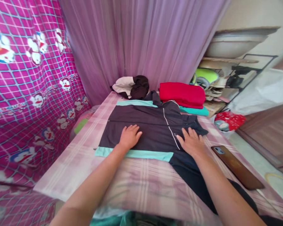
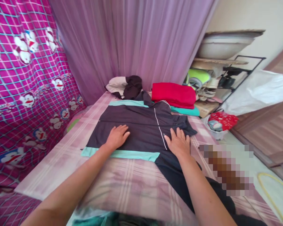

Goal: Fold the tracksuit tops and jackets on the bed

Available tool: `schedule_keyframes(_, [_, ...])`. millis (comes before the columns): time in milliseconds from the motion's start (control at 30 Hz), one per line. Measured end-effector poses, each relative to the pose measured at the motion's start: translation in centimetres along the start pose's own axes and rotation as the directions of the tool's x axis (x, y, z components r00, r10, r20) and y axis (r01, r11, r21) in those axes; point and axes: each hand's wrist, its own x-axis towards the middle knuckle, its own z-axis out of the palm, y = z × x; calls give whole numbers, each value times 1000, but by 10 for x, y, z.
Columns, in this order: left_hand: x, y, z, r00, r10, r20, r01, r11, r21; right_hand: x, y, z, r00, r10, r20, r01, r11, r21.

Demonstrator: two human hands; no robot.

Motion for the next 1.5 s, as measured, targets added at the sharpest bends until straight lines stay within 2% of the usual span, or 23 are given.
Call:
schedule_keyframes(100, [-18,23,16,997,7,79,-8,1000,17,-9,-3,8,996,-75,53,75,997,13])
schedule_keyframes(167, [-27,19,19,996,-2,94,-2,999,38,-12,-3,13,993,-55,102,53,998,15])
schedule_keyframes(267, [-41,-10,10,994,-51,101,42,996,82,-14,-2,14,995,-34,99,32,999,24])
schedule_keyframes(433, [-58,-65,-13,975,-202,96,181,965,192,-19,-6,3,996,-40,85,34,997,72])
schedule_keyframes(567, [-61,-83,-14,975,-211,65,193,957,218,-21,-9,0,997,-26,72,18,995,99])
schedule_keyframes(800, [-57,-88,-7,977,-211,31,201,957,207,-23,-13,1,997,-4,74,-4,994,106])
schedule_keyframes(1200, [-58,-88,-13,977,-203,65,180,948,262,-29,-17,0,999,11,52,-19,990,139])
schedule_keyframes(1500, [-69,-82,-15,974,-219,61,193,939,283,-34,-18,2,999,27,47,-33,991,129])
